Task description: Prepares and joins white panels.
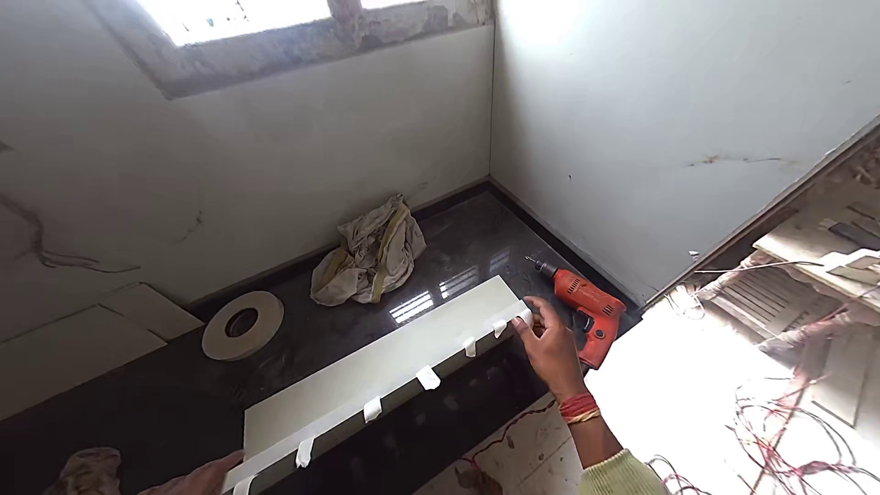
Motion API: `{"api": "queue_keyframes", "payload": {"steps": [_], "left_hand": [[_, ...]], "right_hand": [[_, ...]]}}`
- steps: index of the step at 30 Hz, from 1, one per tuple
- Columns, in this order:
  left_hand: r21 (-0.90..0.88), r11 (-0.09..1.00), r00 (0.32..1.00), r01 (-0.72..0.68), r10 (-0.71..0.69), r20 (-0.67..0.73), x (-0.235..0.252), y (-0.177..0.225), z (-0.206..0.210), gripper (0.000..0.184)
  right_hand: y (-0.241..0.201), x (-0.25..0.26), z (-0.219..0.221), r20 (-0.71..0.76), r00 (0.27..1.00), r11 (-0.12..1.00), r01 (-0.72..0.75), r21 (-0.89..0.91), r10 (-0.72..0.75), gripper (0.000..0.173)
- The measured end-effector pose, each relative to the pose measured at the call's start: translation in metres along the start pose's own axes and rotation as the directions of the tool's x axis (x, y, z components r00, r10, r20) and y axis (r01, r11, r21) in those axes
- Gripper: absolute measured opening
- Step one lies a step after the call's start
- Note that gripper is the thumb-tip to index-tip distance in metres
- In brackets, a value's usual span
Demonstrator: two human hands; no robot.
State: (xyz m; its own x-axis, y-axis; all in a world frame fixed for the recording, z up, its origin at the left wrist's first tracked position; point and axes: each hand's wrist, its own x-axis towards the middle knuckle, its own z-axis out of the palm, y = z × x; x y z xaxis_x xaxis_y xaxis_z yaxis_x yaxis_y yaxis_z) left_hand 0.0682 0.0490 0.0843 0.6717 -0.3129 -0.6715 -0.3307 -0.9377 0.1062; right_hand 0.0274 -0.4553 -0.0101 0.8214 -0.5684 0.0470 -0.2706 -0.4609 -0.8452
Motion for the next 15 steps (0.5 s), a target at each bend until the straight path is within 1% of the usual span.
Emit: {"api": "queue_keyframes", "payload": {"steps": [1, 2, 3, 4, 5, 6, 7, 9, 11, 12, 13, 15], "left_hand": [[-0.043, 0.997, 0.996, -0.064, 0.061, -0.06, 0.0, 0.003, 0.002, 0.105], [-0.069, 0.989, 0.982, -0.13, 0.119, -0.147, 0.003, 0.016, 0.004, 0.112], [-0.051, 0.981, 0.947, -0.185, 0.164, -0.275, 0.013, 0.032, 0.008, 0.11], [-0.007, 0.973, 0.873, -0.229, 0.202, -0.444, 0.031, 0.052, 0.014, 0.103], [0.021, 0.968, 0.775, -0.25, 0.213, -0.595, 0.052, 0.074, 0.02, 0.092], [0.018, 0.965, 0.696, -0.26, 0.201, -0.689, 0.072, 0.097, 0.022, 0.079], [-0.005, 0.968, 0.664, -0.251, 0.169, -0.729, 0.087, 0.116, 0.023, 0.068], [-0.029, 0.98, 0.644, -0.195, 0.106, -0.758, 0.106, 0.144, 0.027, 0.048], [-0.002, 0.993, 0.606, -0.121, 0.073, -0.792, 0.115, 0.156, 0.033, 0.034], [0.011, 0.995, 0.59, -0.1, 0.068, -0.804, 0.115, 0.158, 0.034, 0.031], [0.023, 0.996, 0.589, -0.084, 0.068, -0.805, 0.114, 0.16, 0.035, 0.03], [0.05, 0.997, 0.578, -0.064, 0.078, -0.812, 0.113, 0.163, 0.036, 0.03]], "right_hand": [[0.003, 0.002, 0.002, 0.015, 0.995, 0.991, 0.102, -0.084, -0.101, 0.043], [0.009, 0.004, 0.004, 0.02, 0.979, 0.966, 0.205, -0.157, -0.204, 0.039], [0.016, 0.007, 0.008, 0.006, 0.951, 0.928, 0.303, -0.216, -0.309, 0.036], [0.022, 0.011, 0.01, -0.018, 0.914, 0.885, 0.388, -0.257, -0.406, 0.033], [0.027, 0.016, 0.011, -0.042, 0.874, 0.844, 0.454, -0.285, -0.484, 0.029], [0.031, 0.02, 0.011, -0.063, 0.838, 0.809, 0.5, -0.31, -0.542, 0.026], [0.034, 0.023, 0.01, -0.084, 0.806, 0.781, 0.533, -0.325, -0.586, 0.025], [0.043, 0.025, 0.011, -0.103, 0.761, 0.739, 0.574, -0.352, -0.64, 0.022], [0.057, 0.023, 0.014, -0.127, 0.729, 0.714, 0.594, -0.371, -0.673, 0.024], [0.066, 0.018, 0.017, -0.137, 0.726, 0.717, 0.598, -0.358, -0.674, 0.026], [0.073, 0.012, 0.018, -0.148, 0.73, 0.727, 0.596, -0.342, -0.668, 0.027], [0.072, 0.0, 0.014, -0.15, 0.782, 0.779, 0.541, -0.317, -0.604, 0.026]]}}
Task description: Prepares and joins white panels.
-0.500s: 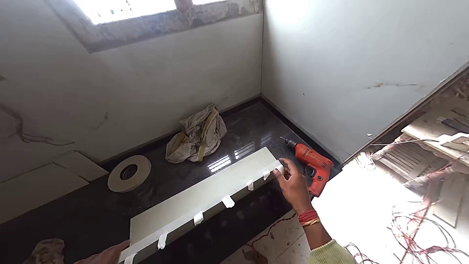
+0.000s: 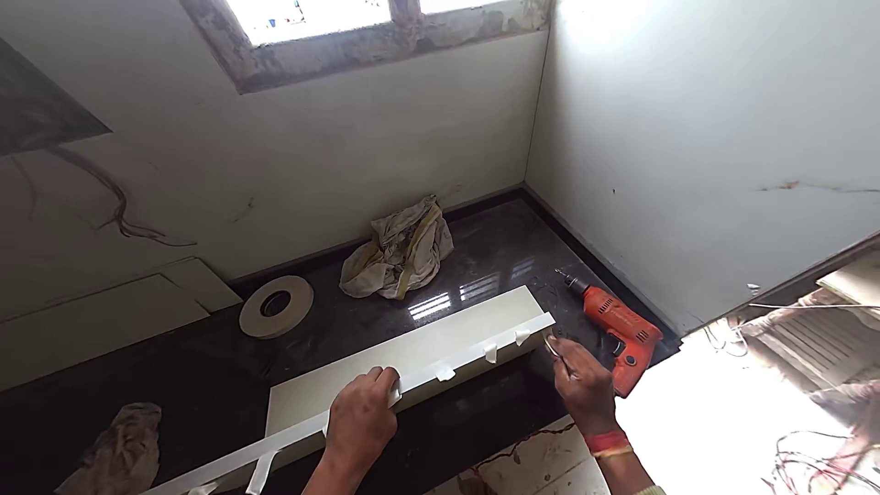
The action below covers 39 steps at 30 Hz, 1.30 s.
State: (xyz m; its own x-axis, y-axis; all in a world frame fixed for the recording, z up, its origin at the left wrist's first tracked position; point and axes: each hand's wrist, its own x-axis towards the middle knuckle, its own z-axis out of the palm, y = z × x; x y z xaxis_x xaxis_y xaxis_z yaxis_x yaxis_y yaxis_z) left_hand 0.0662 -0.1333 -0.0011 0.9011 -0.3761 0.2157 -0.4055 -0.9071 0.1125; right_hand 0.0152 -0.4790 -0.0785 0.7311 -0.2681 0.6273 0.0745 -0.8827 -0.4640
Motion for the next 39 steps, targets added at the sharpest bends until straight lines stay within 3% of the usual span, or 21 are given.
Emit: {"api": "queue_keyframes", "payload": {"steps": [2, 4, 5, 7, 9, 11, 12, 14, 15, 17, 19, 22, 24, 26, 27, 29, 31, 33, 35, 37, 39], "left_hand": [[0.017, 1.0, 1.0, 0.002, -0.002, -0.03, -0.001, 0.002, 0.003, 0.03], [0.014, 0.999, 0.999, 0.042, -0.042, 0.01, 0.002, 0.003, 0.0, 0.028], [0.009, 0.998, 0.997, 0.067, -0.067, 0.038, 0.006, 0.004, -0.002, 0.027], [0.007, 0.997, 0.997, 0.07, -0.071, 0.038, 0.01, 0.005, -0.003, 0.027], [-0.001, 0.999, 0.999, 0.042, -0.042, -0.017, 0.004, 0.005, 0.001, 0.029], [-0.004, 0.999, 0.998, 0.032, -0.032, -0.048, 0.001, 0.005, 0.002, 0.03], [-0.006, 1.0, 0.998, 0.03, -0.03, -0.057, 0.001, 0.006, 0.002, 0.03], [0.001, 0.999, 0.997, 0.033, -0.033, -0.072, 0.002, 0.006, 0.002, 0.03], [0.007, 0.999, 0.997, 0.044, -0.043, -0.067, 0.002, 0.006, 0.002, 0.03], [0.003, 0.997, 0.995, 0.081, -0.08, -0.051, 0.003, 0.006, 0.002, 0.03], [0.008, 0.994, 0.994, 0.105, -0.105, -0.04, 0.001, 0.005, 0.004, 0.029], [0.017, 0.997, 0.996, 0.08, -0.08, -0.04, 0.005, 0.002, 0.004, 0.028], [0.014, 0.998, 0.997, 0.069, -0.068, -0.047, 0.002, 0.002, 0.005, 0.029], [0.011, 0.997, 0.996, 0.076, -0.076, -0.039, 0.0, 0.004, 0.003, 0.029], [0.005, 0.997, 0.996, 0.08, -0.08, -0.031, 0.0, 0.005, 0.002, 0.028], [0.0, 0.997, 0.996, 0.08, -0.08, -0.029, 0.002, 0.006, 0.001, 0.029], [-0.004, 0.995, 0.995, 0.096, -0.096, -0.028, 0.004, 0.005, -0.001, 0.028], [-0.012, 0.993, 0.993, 0.116, -0.116, -0.022, 0.003, 0.005, 0.0, 0.026], [-0.023, 0.989, 0.989, 0.145, -0.144, 0.024, 0.003, 0.003, -0.001, 0.024], [-0.021, 0.989, 0.985, 0.145, -0.142, 0.102, 0.007, 0.0, -0.005, 0.023], [-0.027, 0.991, 0.983, 0.129, -0.125, 0.136, 0.004, -0.006, -0.01, 0.024]], "right_hand": [[-0.012, 0.004, -0.019, 0.123, 0.988, 0.994, -0.087, -0.068, 0.095, 0.024], [-0.032, 0.008, -0.041, 0.386, 0.891, 0.971, -0.209, -0.12, 0.239, 0.019], [-0.04, 0.012, -0.048, 0.441, 0.855, 0.961, -0.256, -0.101, 0.274, 0.019], [-0.046, 0.019, -0.051, 0.268, 0.933, 0.962, -0.266, 0.065, 0.24, 0.023], [-0.051, 0.039, -0.053, 0.17, 0.97, 0.98, -0.187, 0.075, 0.172, 0.059], [-0.053, 0.058, -0.04, 0.251, 0.965, 0.996, -0.064, -0.056, 0.077, 0.085], [-0.052, 0.061, -0.029, 0.301, 0.953, 0.995, -0.002, -0.098, 0.032, 0.079], [-0.041, 0.054, -0.008, 0.241, 0.964, 0.983, 0.147, -0.111, -0.117, 0.03], [-0.036, 0.046, -0.004, 0.185, 0.965, 0.971, 0.208, -0.119, -0.184, 0.02], [-0.029, 0.019, -0.006, 0.212, 0.946, 0.959, 0.27, -0.092, -0.246, 0.021], [-0.026, -0.017, -0.012, 0.331, 0.905, 0.957, 0.288, -0.02, -0.265, 0.015], [-0.044, -0.019, -0.021, 0.22, 0.959, 0.984, 0.169, 0.059, -0.178, 0.024], [-0.068, 0.013, -0.027, 0.197, 0.976, 0.995, 0.09, 0.032, -0.095, 0.06], [-0.083, 0.037, -0.014, 0.242, 0.967, 0.996, 0.086, -0.006, -0.082, 0.077], [-0.086, 0.042, -0.003, 0.253, 0.962, 0.994, 0.113, -0.01, -0.107, 0.069], [-0.081, 0.039, 0.015, 0.166, 0.962, 0.976, 0.218, 0.004, -0.216, 0.021], [-0.074, 0.019, 0.012, 0.151, 0.932, 0.943, 0.331, 0.009, -0.329, 0.016], [-0.065, -0.018, 0.0, 0.256, 0.866, 0.902, 0.425, 0.075, -0.429, 0.012], [-0.064, -0.048, -0.012, 0.355, 0.831, 0.904, 0.396, 0.164, -0.428, 0.008], [-0.081, -0.043, -0.021, 0.324, 0.896, 0.948, 0.245, 0.205, -0.302, 0.022], [-0.107, -0.009, -0.023, 0.267, 0.939, 0.972, 0.186, 0.141, -0.218, 0.068]]}}
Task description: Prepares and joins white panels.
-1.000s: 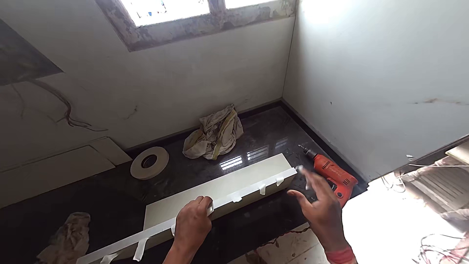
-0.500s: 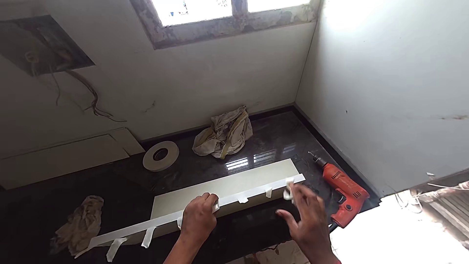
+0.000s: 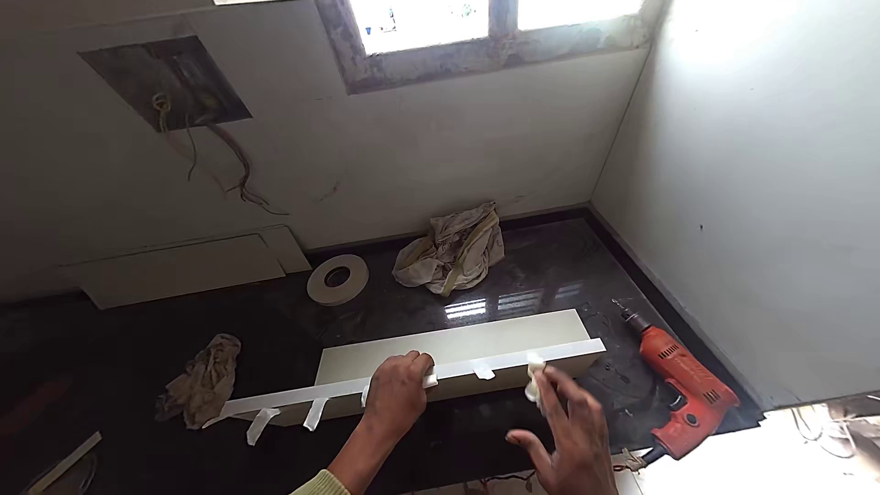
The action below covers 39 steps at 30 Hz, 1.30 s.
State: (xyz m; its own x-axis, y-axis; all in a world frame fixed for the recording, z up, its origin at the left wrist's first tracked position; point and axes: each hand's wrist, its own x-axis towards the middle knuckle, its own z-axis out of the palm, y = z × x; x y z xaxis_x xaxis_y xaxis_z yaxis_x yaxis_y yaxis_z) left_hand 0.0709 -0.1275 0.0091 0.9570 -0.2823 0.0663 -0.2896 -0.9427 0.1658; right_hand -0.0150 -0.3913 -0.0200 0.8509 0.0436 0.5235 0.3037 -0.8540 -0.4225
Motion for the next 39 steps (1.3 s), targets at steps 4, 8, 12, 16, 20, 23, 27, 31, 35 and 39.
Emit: {"api": "queue_keyframes", "payload": {"steps": [4, 8, 12, 16, 20, 23, 27, 31, 35, 39], "left_hand": [[0.077, 0.997, 1.0, -0.013, 0.013, 0.012, -0.011, -0.017, -0.008, 0.022], [0.069, 0.997, 0.999, 0.018, -0.021, 0.03, -0.014, -0.021, -0.011, 0.02], [0.024, 0.997, 0.997, 0.067, -0.068, 0.025, -0.014, -0.025, -0.007, 0.028], [-0.148, 0.987, 0.993, 0.053, -0.037, 0.112, -0.03, -0.052, -0.033, 0.093], [0.002, 0.994, 0.934, 0.11, -0.104, 0.342, -0.052, -0.095, -0.064, 0.125], [-0.006, 0.996, 0.981, 0.094, -0.091, 0.173, -0.062, -0.118, -0.048, 0.068], [-0.015, 0.991, 0.985, 0.13, -0.127, 0.115, -0.058, -0.123, -0.036, 0.042], [-0.011, 0.987, 0.968, 0.159, -0.153, 0.199, -0.052, -0.12, -0.043, 0.049], [-0.045, 0.987, 0.982, 0.154, -0.148, 0.12, -0.065, -0.119, -0.038, 0.053], [-0.049, 0.982, 0.975, 0.181, -0.172, 0.144, -0.064, -0.118, -0.041, 0.06]], "right_hand": [[-0.019, 0.051, 0.031, 0.005, 0.998, 0.997, 0.066, -0.033, -0.066, 0.056], [-0.008, 0.018, 0.052, -0.043, 0.962, 0.962, 0.265, -0.071, -0.268, 0.015], [-0.014, -0.034, 0.042, 0.157, 0.959, 0.97, 0.223, 0.097, -0.237, 0.011], [-0.06, 0.019, 0.039, 0.06, 0.991, 0.981, 0.11, 0.158, -0.12, 0.066], [-0.081, 0.053, 0.086, 0.034, 0.981, 0.975, 0.185, 0.119, -0.19, 0.047], [-0.079, 0.046, 0.111, -0.065, 0.97, 0.952, 0.241, 0.189, -0.232, 0.019], [-0.066, 0.005, 0.109, -0.012, 0.922, 0.91, 0.383, 0.158, -0.387, 0.017], [-0.091, -0.015, 0.089, 0.162, 0.949, 0.932, 0.215, 0.293, -0.27, 0.021], [-0.142, 0.043, 0.105, 0.146, 0.973, 0.965, 0.145, 0.218, -0.179, 0.079], [-0.151, 0.041, 0.147, -0.005, 0.949, 0.932, 0.31, 0.19, -0.315, 0.015]]}}
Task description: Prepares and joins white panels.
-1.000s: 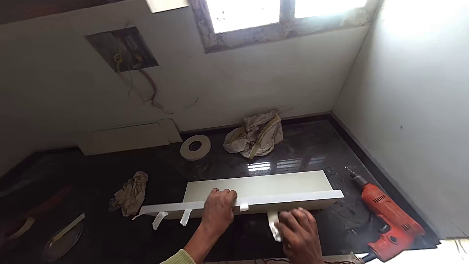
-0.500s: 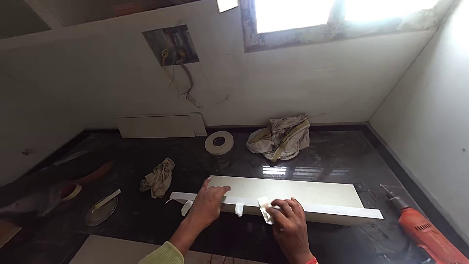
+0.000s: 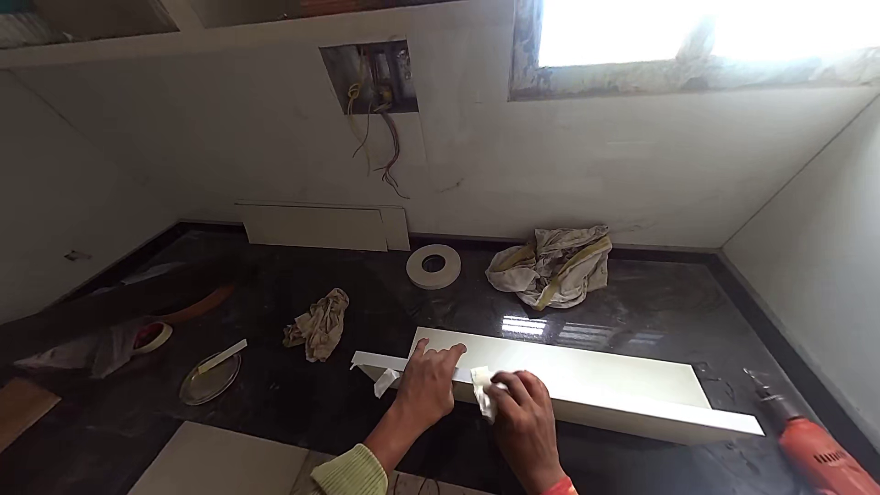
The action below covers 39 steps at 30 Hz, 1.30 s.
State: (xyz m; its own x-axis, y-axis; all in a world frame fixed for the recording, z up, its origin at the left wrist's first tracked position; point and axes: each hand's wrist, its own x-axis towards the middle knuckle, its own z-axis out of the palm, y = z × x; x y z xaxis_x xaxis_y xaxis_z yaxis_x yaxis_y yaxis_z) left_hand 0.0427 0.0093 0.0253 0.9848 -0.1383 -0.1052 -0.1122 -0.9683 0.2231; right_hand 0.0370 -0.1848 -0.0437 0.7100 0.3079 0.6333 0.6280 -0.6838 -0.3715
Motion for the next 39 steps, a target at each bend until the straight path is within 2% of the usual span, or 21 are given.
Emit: {"api": "queue_keyframes", "payload": {"steps": [3, 5, 7, 9, 11, 13, 16, 19, 21, 24, 25, 27, 29, 30, 31, 32, 33, 34, 35, 37, 39], "left_hand": [[-0.017, 1.0, 0.999, 0.022, -0.021, 0.027, 0.003, -0.001, -0.003, 0.059], [-0.043, 0.999, 1.0, 0.003, -0.002, 0.027, 0.004, -0.005, -0.002, 0.065], [-0.119, 0.992, 0.996, -0.045, 0.054, 0.071, -0.001, -0.016, -0.011, 0.082], [-0.247, 0.966, 0.993, -0.082, 0.1, 0.061, -0.016, -0.039, -0.021, 0.095], [-0.335, 0.938, 0.996, -0.091, 0.089, -0.021, -0.029, -0.073, -0.029, 0.081], [-0.322, 0.947, 1.0, -0.007, 0.012, 0.015, -0.032, -0.102, -0.039, 0.058], [-0.177, 0.981, 0.991, 0.085, -0.065, 0.114, -0.03, -0.125, -0.049, 0.044], [-0.007, 0.999, 0.984, 0.044, -0.042, 0.173, -0.03, -0.118, -0.051, 0.058], [0.001, 0.998, 0.991, 0.056, -0.056, 0.123, -0.032, -0.118, -0.053, 0.061], [-0.163, 0.982, 0.987, 0.1, -0.119, -0.108, -0.049, -0.143, -0.064, 0.07], [-0.261, 0.956, 0.971, 0.133, -0.179, -0.159, -0.057, -0.157, -0.063, 0.075], [-0.504, 0.842, 0.944, 0.189, -0.298, -0.143, -0.062, -0.187, -0.045, 0.091], [-0.753, 0.637, 0.944, 0.165, -0.323, -0.067, -0.057, -0.207, -0.001, 0.11], [-0.846, 0.512, 0.945, 0.147, -0.325, -0.033, -0.054, -0.208, 0.02, 0.112], [-0.909, 0.397, 0.945, 0.123, -0.327, -0.015, -0.05, -0.207, 0.035, 0.107], [-0.944, 0.317, 0.94, 0.096, -0.34, -0.019, -0.045, -0.203, 0.043, 0.094], [-0.951, 0.298, 0.933, 0.083, -0.359, -0.031, -0.042, -0.2, 0.048, 0.074], [-0.939, 0.331, 0.932, 0.089, -0.361, -0.04, -0.042, -0.198, 0.051, 0.056], [-0.916, 0.386, 0.936, 0.11, -0.351, -0.035, -0.045, -0.198, 0.053, 0.047], [-0.864, 0.482, 0.943, 0.144, -0.331, -0.027, -0.047, -0.201, 0.052, 0.045], [-0.854, 0.5, 0.941, 0.148, -0.337, -0.034, -0.043, -0.204, 0.051, 0.045]], "right_hand": [[-0.01, -0.037, -0.008, 0.17, 0.975, 0.979, 0.111, 0.171, -0.14, 0.012], [-0.017, -0.055, -0.013, 0.254, 0.955, 0.959, 0.085, 0.272, -0.156, 0.015], [-0.021, -0.045, -0.017, 0.186, 0.982, 0.97, -0.018, 0.242, -0.028, 0.025], [-0.018, -0.026, -0.021, 0.121, 0.985, 0.972, -0.144, 0.183, 0.124, 0.045], [-0.016, -0.015, -0.019, 0.098, 0.968, 0.953, -0.246, 0.175, 0.232, 0.058], [-0.021, -0.013, -0.016, 0.101, 0.961, 0.949, -0.272, 0.16, 0.258, 0.064], [-0.042, 0.0, -0.007, 0.072, 0.99, 0.989, -0.129, 0.074, 0.123, 0.062], [-0.062, 0.02, 0.021, 0.08, 0.996, 0.999, -0.038, 0.0, 0.038, 0.059], [-0.066, 0.031, 0.041, 0.081, 0.996, 0.999, -0.029, 0.032, 0.026, 0.052], [-0.06, 0.039, 0.06, 0.026, 0.999, 0.996, -0.03, 0.082, 0.028, 0.03], [-0.056, 0.039, 0.063, 0.001, 1.0, 0.996, -0.025, 0.085, 0.025, 0.027], [-0.05, 0.041, 0.067, -0.036, 0.999, 0.997, -0.007, 0.075, 0.01, 0.025], [-0.052, 0.039, 0.07, -0.067, 0.998, 0.999, 0.003, 0.038, 0.0, 0.023], [-0.055, 0.037, 0.07, -0.08, 0.997, 1.0, -0.003, 0.025, 0.005, 0.022], [-0.057, 0.035, 0.071, -0.098, 0.995, 1.0, -0.008, 0.023, 0.01, 0.022], [-0.059, 0.036, 0.071, -0.119, 0.993, 1.0, -0.008, 0.026, 0.011, 0.023], [-0.059, 0.034, 0.071, -0.136, 0.991, 0.999, -0.001, 0.032, 0.006, 0.024], [-0.059, 0.028, 0.069, -0.134, 0.991, 0.999, 0.012, 0.045, -0.006, 0.023], [-0.06, 0.017, 0.067, -0.104, 0.994, 0.998, 0.038, 0.058, -0.032, 0.022], [-0.064, -0.009, 0.06, 0.007, 0.993, 0.991, 0.114, 0.072, -0.115, 0.019], [-0.077, -0.027, 0.052, 0.139, 0.981, 0.984, 0.117, 0.132, -0.136, 0.018]]}}
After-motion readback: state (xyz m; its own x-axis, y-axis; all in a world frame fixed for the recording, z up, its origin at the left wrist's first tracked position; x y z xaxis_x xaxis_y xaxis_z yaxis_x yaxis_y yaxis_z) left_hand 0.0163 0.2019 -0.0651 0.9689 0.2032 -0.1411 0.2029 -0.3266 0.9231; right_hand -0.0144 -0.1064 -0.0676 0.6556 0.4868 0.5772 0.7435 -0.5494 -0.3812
